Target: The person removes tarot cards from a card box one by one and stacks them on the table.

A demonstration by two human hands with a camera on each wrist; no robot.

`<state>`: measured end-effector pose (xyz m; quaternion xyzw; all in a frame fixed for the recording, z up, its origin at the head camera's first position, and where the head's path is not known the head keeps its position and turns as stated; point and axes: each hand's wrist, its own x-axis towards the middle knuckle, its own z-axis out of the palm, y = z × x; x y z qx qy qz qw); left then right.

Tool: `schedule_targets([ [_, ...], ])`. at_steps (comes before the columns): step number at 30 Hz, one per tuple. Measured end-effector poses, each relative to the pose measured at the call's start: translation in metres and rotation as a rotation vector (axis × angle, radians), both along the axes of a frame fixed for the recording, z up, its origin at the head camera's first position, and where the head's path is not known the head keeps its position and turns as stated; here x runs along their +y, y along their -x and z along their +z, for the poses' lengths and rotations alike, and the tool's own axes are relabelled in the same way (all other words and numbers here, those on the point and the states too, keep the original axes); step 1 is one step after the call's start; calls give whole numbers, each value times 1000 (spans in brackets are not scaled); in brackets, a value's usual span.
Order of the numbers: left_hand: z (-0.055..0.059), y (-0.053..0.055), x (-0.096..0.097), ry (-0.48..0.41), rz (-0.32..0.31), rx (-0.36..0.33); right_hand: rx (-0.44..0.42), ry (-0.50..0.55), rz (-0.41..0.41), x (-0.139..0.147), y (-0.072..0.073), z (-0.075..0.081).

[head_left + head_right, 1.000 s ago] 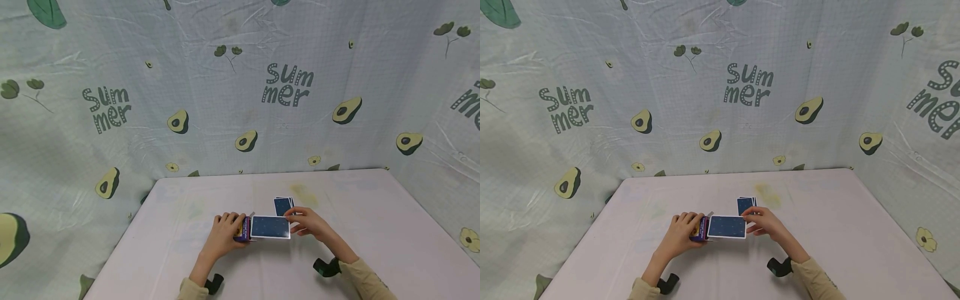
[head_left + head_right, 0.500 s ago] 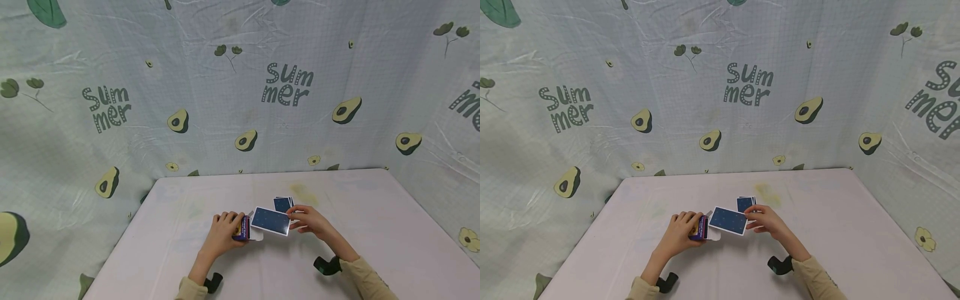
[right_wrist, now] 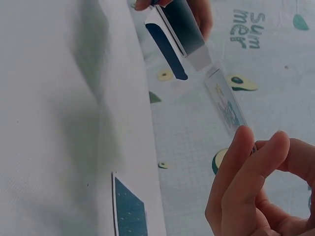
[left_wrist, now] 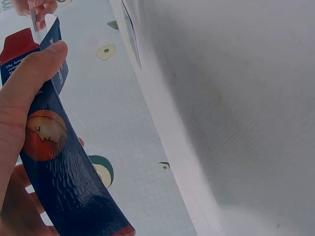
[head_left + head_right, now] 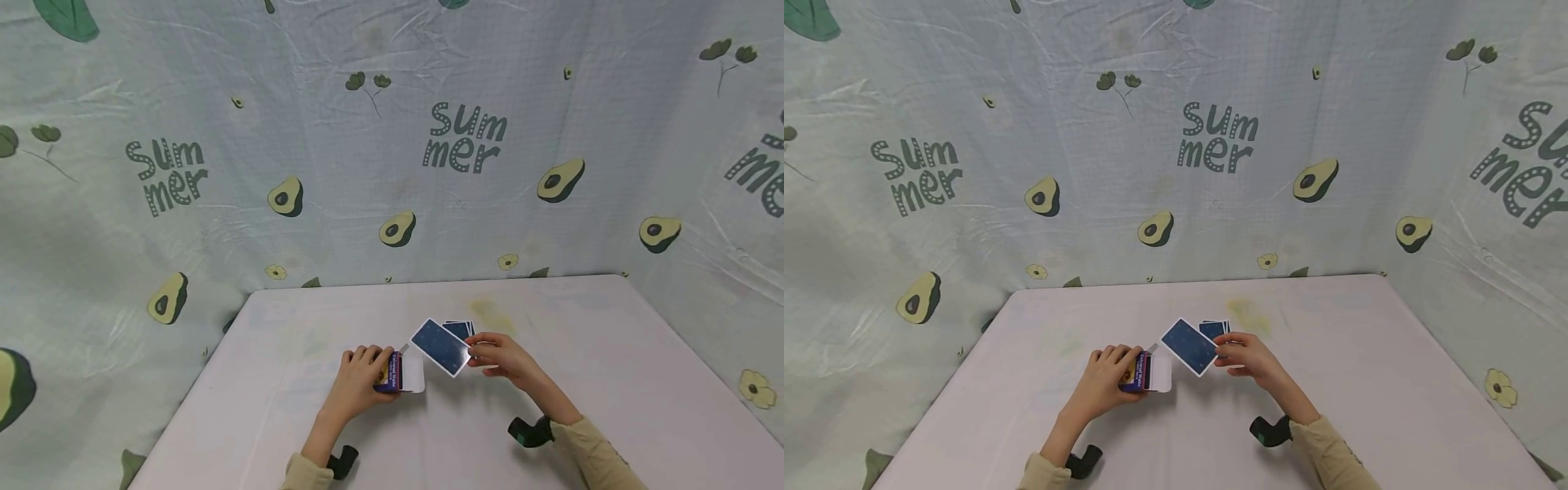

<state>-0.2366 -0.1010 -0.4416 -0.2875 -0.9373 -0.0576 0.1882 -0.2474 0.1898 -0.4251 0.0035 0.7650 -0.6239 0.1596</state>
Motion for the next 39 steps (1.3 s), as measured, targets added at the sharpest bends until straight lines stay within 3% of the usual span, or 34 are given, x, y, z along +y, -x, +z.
schedule_targets([
  [9,0,-1,0,-5,-7,-7,-25,40,-26,0,1,-1],
  [27,0,-1,0,-3,-18,4,-88,254,-70,2,3,-2],
  [39,-1,-1,1,-8,-24,14,-101,258,-124,5,6,-8],
])
